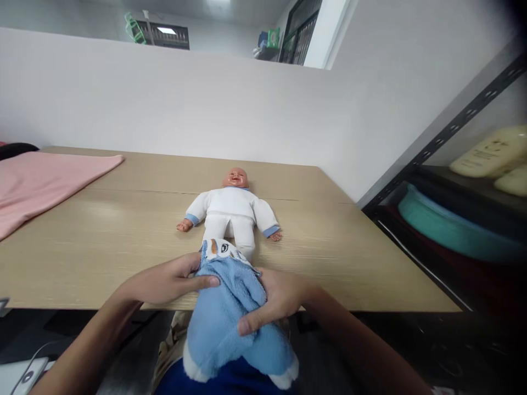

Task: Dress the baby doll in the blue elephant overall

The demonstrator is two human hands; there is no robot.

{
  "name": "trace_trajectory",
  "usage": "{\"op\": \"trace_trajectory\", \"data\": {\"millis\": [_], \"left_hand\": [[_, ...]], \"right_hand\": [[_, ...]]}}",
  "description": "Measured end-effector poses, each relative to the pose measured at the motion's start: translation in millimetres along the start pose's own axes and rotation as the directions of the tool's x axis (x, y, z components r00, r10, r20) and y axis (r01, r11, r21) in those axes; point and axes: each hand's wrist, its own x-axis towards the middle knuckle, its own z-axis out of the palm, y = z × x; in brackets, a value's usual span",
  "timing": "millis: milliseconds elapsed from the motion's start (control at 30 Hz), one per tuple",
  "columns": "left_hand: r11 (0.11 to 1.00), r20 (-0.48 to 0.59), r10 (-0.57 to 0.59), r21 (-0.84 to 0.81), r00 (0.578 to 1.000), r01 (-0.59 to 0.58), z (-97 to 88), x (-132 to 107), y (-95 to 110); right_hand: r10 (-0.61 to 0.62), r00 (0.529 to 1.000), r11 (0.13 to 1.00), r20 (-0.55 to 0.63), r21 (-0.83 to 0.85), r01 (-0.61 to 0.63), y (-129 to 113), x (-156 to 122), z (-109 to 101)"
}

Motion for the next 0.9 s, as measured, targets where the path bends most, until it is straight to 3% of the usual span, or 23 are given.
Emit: {"op": "trace_trajectory", "data": {"millis": [133,267,367,433,500,567,633,667,733,800,900], "left_hand": [[0.983,-0.125,-0.136,-0.139,0.983,0.118,12.8,2,-8],[0.967,-0.104,-0.05,-0.253,0.993,0.022,6.6,-1,-29],[0.933,-0.017,0.019,-0.36,1.0,-0.024,3.4,-5,-42],[0.901,-0.07,-0.021,-0.434,0.997,-0.012,6.8,-5,-43],[0.863,-0.17,-0.148,-0.504,0.974,0.044,13.2,-3,-37],[0.857,-0.235,-0.24,-0.508,0.942,0.092,19.7,0,-29],[0.894,-0.254,-0.253,-0.43,0.933,0.125,24.1,2,-22],[0.909,-0.259,-0.251,-0.394,0.933,0.135,25.4,3,-21],[0.912,-0.243,-0.262,-0.38,0.934,0.157,27.0,1,-23],[0.883,-0.187,-0.246,-0.448,0.951,0.14,28.7,-3,-32],[0.789,-0.091,-0.088,-0.614,0.992,0.014,34.3,-9,-48]], "right_hand": [[-0.089,0.981,0.989,-0.171,0.103,0.107,15,5,3],[-0.048,0.93,0.965,-0.364,0.223,0.137,32,8,5],[0.033,0.928,0.939,-0.372,0.33,0.099,42,8,7],[0.055,0.937,0.927,-0.345,0.366,0.08,45,7,8],[0.051,0.967,0.931,-0.251,0.361,0.044,42,7,9],[0.024,0.998,0.947,-0.055,0.32,-0.005,35,9,12],[-0.01,0.991,0.962,0.132,0.273,-0.027,31,12,15],[-0.026,0.985,0.963,0.169,0.27,-0.02,31,13,17],[-0.059,0.993,0.94,0.1,0.339,0.022,38,16,21],[-0.088,0.994,0.886,-0.069,0.45,0.109,49,18,24],[-0.065,0.958,0.83,-0.28,0.518,0.208,65,17,28]]}}
